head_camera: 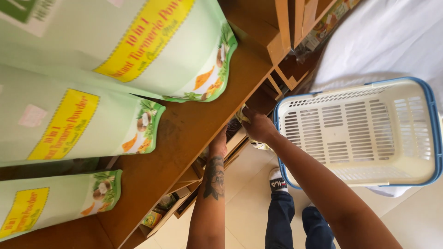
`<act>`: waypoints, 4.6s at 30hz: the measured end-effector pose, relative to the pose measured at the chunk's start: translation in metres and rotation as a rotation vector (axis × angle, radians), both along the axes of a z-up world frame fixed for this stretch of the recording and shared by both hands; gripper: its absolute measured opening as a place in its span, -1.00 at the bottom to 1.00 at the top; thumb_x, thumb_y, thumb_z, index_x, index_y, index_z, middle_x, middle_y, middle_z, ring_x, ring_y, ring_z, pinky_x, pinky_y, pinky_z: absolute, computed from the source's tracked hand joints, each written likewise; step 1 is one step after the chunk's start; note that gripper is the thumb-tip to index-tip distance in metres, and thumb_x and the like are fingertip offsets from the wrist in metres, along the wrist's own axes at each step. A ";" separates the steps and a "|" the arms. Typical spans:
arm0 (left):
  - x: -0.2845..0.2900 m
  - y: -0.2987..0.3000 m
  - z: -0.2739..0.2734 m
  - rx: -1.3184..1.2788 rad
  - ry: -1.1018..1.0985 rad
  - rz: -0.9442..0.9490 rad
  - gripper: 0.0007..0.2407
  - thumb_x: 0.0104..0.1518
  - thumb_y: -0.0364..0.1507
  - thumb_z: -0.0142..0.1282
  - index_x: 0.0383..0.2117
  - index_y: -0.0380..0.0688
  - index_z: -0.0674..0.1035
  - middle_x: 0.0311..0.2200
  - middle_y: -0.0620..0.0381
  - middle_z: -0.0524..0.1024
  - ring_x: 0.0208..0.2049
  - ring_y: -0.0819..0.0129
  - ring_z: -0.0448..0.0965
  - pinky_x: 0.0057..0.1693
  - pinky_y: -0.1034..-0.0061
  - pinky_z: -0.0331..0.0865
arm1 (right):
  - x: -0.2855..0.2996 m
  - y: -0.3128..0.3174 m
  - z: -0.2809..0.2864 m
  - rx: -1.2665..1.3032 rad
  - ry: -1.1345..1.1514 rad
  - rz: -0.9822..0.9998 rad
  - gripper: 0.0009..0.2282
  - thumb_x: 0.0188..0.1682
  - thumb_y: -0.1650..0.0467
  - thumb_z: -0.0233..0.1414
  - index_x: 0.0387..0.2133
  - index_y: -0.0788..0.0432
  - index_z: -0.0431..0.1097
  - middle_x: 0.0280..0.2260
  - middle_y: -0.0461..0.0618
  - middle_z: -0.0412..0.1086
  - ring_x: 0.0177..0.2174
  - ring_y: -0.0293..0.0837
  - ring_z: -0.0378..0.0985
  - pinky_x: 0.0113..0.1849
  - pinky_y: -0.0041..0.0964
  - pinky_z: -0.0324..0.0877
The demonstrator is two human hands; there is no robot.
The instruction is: Wiping down and organizing various food packages on store shelves using a cloth.
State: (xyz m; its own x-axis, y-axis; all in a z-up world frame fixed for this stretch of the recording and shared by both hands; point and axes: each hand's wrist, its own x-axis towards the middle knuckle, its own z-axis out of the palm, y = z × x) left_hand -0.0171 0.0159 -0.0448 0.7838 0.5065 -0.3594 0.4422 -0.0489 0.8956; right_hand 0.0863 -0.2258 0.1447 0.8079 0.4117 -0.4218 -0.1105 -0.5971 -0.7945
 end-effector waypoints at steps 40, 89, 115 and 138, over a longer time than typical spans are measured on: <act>0.070 -0.090 0.173 0.429 0.346 -0.223 -0.53 -0.14 -0.34 0.37 -0.06 -0.16 0.50 -0.16 -0.08 0.62 -0.01 -0.03 0.60 0.14 0.08 0.48 | -0.121 -0.044 0.034 0.370 -0.325 -0.428 -0.75 0.02 0.42 0.03 -0.02 0.05 0.38 -0.38 0.20 0.45 -0.32 0.32 0.60 -0.30 0.11 0.51; -0.100 -0.328 0.322 -0.386 0.138 -0.279 -0.53 0.34 -0.13 -0.05 0.27 -0.12 0.38 0.27 -0.25 0.28 0.33 -0.18 0.16 0.38 0.04 0.10 | -0.218 -0.185 0.156 0.409 0.375 -0.804 -0.46 -0.06 0.48 0.06 0.27 0.14 0.24 -0.03 0.37 0.44 -0.05 0.17 0.51 -0.02 0.11 0.40; -0.133 -0.360 0.548 -0.977 -0.126 -0.258 -0.27 0.18 0.27 -0.45 0.46 0.30 -0.06 0.49 -0.07 -0.31 0.45 -0.21 -0.43 0.41 -0.19 -0.43 | -0.255 -0.230 0.309 0.446 -0.760 -0.496 -0.65 0.10 0.49 0.04 0.16 0.34 0.27 -0.08 0.21 0.33 -0.03 0.07 0.44 0.05 -0.06 0.30; -0.177 -0.214 0.360 -0.993 0.067 0.025 -0.51 0.00 -0.71 0.10 0.14 -0.16 0.43 -0.04 -0.06 0.55 -0.06 0.01 0.57 0.07 -0.07 0.53 | -0.248 -0.172 0.281 0.619 0.032 -0.766 -0.75 0.00 0.47 0.17 -0.04 0.21 0.44 -0.34 0.06 0.49 -0.41 -0.11 0.59 -0.30 -0.20 0.56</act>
State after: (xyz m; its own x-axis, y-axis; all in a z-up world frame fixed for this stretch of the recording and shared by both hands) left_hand -0.1937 -0.1984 0.3151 0.7396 -0.0316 -0.6723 0.4840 0.7191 0.4987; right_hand -0.1614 -0.3974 0.4252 0.9403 -0.0626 -0.3345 -0.3208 0.1653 -0.9326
